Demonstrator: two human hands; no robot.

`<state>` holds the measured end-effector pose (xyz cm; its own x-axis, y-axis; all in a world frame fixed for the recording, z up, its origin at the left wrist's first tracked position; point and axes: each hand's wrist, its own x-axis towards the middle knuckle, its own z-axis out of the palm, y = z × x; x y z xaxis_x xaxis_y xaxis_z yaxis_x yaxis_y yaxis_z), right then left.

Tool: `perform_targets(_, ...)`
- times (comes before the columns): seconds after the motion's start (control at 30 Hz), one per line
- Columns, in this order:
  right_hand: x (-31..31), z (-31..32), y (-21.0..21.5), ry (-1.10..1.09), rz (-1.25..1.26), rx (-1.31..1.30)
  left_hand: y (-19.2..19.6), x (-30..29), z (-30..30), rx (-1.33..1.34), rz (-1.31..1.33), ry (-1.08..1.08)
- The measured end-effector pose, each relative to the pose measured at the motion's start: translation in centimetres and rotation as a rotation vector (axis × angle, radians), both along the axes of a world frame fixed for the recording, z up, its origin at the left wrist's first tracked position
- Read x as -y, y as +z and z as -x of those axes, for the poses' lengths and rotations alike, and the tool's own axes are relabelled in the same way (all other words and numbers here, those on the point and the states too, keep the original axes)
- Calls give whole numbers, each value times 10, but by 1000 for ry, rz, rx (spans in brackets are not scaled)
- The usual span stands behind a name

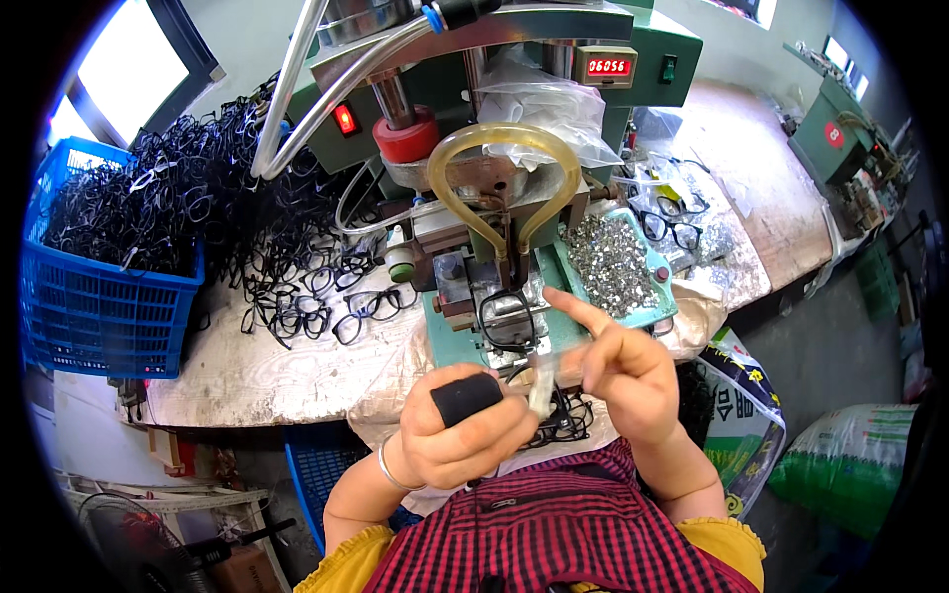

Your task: The person repeatedly picks up black eyeglass frames, places them into a green machine, and presses a lever to attach small metal components. The person then removes the frames and places them on the table, repeating the process with multiple frames.

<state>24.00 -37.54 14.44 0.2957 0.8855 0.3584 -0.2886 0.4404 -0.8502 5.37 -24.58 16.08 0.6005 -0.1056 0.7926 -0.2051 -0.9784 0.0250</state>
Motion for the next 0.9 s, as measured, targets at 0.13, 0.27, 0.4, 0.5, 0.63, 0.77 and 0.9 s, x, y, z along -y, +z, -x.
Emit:
perform_targets(0.13, -4, 4, 3, 153, 1, -338, -4, 0, 3, -49, 88, -7)
perform_targets(0.27, -4, -2, 15, -63, -38, -73, 7, 4, 12, 4, 458, 82)
perform_targets(0.4, -4, 1, 33, -224, -63, 531, 40, -8, 24, -228, 963, -468)
perform_targets(0.5, -8, 6, 38, -270, -187, 739, 45, 3, 13, -581, 1610, -539)
perform_targets(0.63, 0, 6, 44, -237, -251, 952, 48, 1, 0, -493, 2115, -490)
perform_targets(0.77, 0, 10, 41, -271, -307, 989, 42, -5, -1, -375, 2124, -457)
perform_targets(0.9, -6, 19, 34, -230, -279, 946, 22, -2, 2, -88, 1918, -426)
